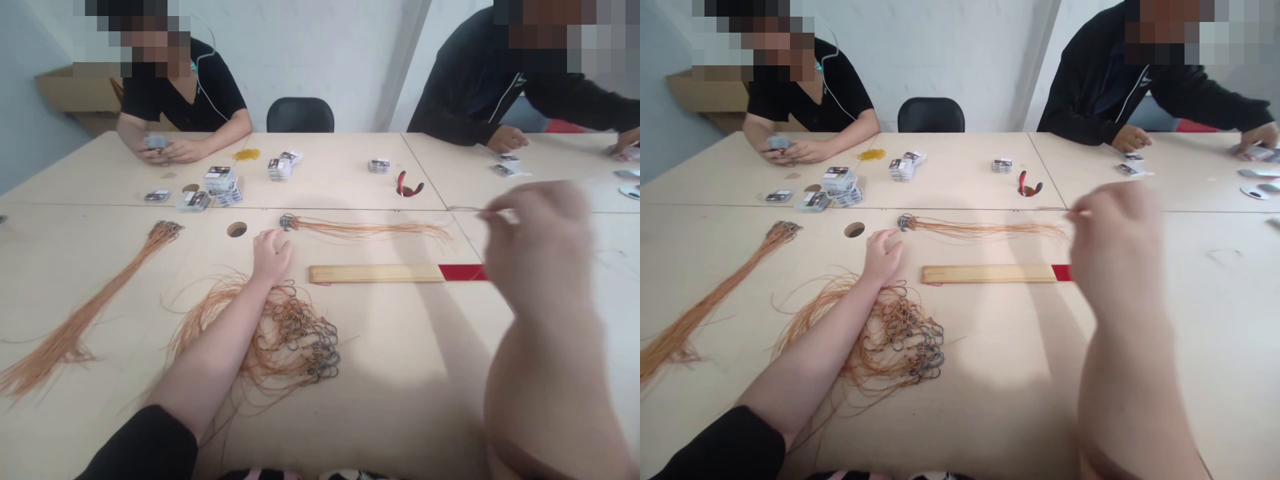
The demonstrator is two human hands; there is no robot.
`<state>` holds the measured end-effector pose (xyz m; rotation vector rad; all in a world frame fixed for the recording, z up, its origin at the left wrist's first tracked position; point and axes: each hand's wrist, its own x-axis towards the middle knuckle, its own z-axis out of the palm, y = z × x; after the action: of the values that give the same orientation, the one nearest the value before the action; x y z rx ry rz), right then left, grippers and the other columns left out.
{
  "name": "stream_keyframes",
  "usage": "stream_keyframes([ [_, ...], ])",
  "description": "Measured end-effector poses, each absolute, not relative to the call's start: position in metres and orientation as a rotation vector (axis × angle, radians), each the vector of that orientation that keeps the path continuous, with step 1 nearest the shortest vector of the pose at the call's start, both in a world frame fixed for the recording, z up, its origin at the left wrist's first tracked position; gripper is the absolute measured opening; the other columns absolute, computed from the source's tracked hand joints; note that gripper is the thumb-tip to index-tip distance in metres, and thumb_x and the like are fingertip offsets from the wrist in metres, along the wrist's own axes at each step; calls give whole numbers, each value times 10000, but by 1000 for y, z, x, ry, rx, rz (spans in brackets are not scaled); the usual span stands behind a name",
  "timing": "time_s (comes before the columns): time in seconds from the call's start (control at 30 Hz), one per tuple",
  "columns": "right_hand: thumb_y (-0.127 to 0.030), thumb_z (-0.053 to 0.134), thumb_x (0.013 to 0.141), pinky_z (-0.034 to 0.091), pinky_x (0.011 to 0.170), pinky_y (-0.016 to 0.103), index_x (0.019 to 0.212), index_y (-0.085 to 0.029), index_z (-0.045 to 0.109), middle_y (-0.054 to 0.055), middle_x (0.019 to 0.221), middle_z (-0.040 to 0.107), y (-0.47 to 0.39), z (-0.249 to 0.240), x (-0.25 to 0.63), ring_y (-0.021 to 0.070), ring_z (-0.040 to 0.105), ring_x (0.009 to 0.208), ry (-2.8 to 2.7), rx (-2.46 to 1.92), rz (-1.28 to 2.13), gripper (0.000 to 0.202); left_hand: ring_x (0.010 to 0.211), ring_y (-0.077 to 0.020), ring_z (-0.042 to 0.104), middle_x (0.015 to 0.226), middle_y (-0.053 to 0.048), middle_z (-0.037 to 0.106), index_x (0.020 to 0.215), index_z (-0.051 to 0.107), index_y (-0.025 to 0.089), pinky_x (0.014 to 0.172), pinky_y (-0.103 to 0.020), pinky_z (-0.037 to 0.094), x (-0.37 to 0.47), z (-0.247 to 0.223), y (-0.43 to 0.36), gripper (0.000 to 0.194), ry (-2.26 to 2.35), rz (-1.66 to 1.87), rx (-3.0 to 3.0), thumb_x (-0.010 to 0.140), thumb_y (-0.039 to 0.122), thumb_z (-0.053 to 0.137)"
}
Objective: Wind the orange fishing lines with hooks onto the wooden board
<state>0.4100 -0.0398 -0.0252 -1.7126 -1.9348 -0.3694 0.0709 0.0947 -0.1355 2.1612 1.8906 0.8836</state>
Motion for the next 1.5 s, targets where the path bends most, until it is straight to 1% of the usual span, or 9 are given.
stream_keyframes([
  [0.07, -162, 351, 885, 389, 892, 401, 869, -217, 567, 99, 1051, 520, -16, -36, 369, 240, 447, 1043, -1987, -1535, -380, 223, 1106, -208, 451, 1117, -86, 554, 1102, 566, 167, 994, -349, 349, 72, -132, 92, 339, 1757, 1019, 2229, 811, 289, 444],
  [0.13, -153, 392, 885, 416, 833, 354, 872, -224, 576, 65, 1044, 534, 0, -54, 334, 217, 455, 1017, -2261, -1425, -246, 198, 1098, -203, 455, 1108, -81, 556, 1077, 584, 178, 978, -356, 364, 75, -127, 87, 317, 1565, 1082, 2325, 815, 302, 456],
  [0.27, -131, 417, 888, 389, 864, 347, 947, -189, 577, 78, 1059, 544, 9, -99, 295, 212, 429, 1044, -2516, -1209, -208, 180, 999, -196, 517, 1009, -70, 617, 996, 621, 198, 933, -383, 390, 83, -121, 76, 268, 1082, 1006, 2471, 817, 333, 476],
  [0.43, -139, 383, 904, 374, 885, 346, 1022, -171, 574, 108, 1098, 524, 9, -129, 280, 219, 401, 1101, -2420, -1196, -228, 226, 811, -187, 554, 824, -64, 656, 874, 634, 193, 808, -383, 434, 89, -119, 70, 193, 727, 863, 2514, 791, 315, 509],
  [0.7, -166, 347, 922, 363, 916, 339, 1000, -165, 572, 107, 1090, 514, 18, -134, 274, 211, 396, 1087, -2310, -1198, -236, 239, 756, -166, 534, 723, -44, 614, 755, 599, 183, 776, -344, 446, 96, -121, 74, 107, 633, 868, 2566, 786, 249, 521],
  [1.03, -172, 357, 918, 365, 938, 351, 964, -167, 545, 109, 1100, 502, 14, -136, 276, 212, 400, 1098, -2167, -1175, -175, 193, 653, -161, 473, 582, -25, 500, 568, 454, 188, 667, -317, 422, 96, -119, 71, 255, 638, 843, 2656, 815, 247, 471],
  [1.27, -291, 444, 895, 450, 851, 382, 1289, -203, 342, 111, 1145, 520, 15, -148, 265, 206, 493, 1020, -1698, -1201, 238, 416, 674, -153, 475, 618, -34, 517, 644, 529, 166, 678, -308, 414, 95, -120, 73, 217, 652, 1022, 2625, 842, 225, 465],
  [1.4, -278, 459, 891, 457, 841, 369, 1094, -223, 549, 74, 1018, 588, 22, -153, 267, 192, 529, 959, -1717, -1107, 259, 229, 693, -150, 483, 653, -42, 558, 689, 559, 157, 699, -307, 413, 96, -119, 73, 184, 587, 1041, 2646, 844, 211, 475],
  [1.5, -253, 475, 884, 464, 814, 339, 947, -216, 609, 61, 935, 605, 25, -152, 271, 172, 543, 900, -1770, -977, 227, 152, 718, -151, 491, 692, -50, 592, 725, 574, 155, 724, -307, 415, 97, -119, 74, 156, 549, 1039, 2664, 843, 206, 485],
])
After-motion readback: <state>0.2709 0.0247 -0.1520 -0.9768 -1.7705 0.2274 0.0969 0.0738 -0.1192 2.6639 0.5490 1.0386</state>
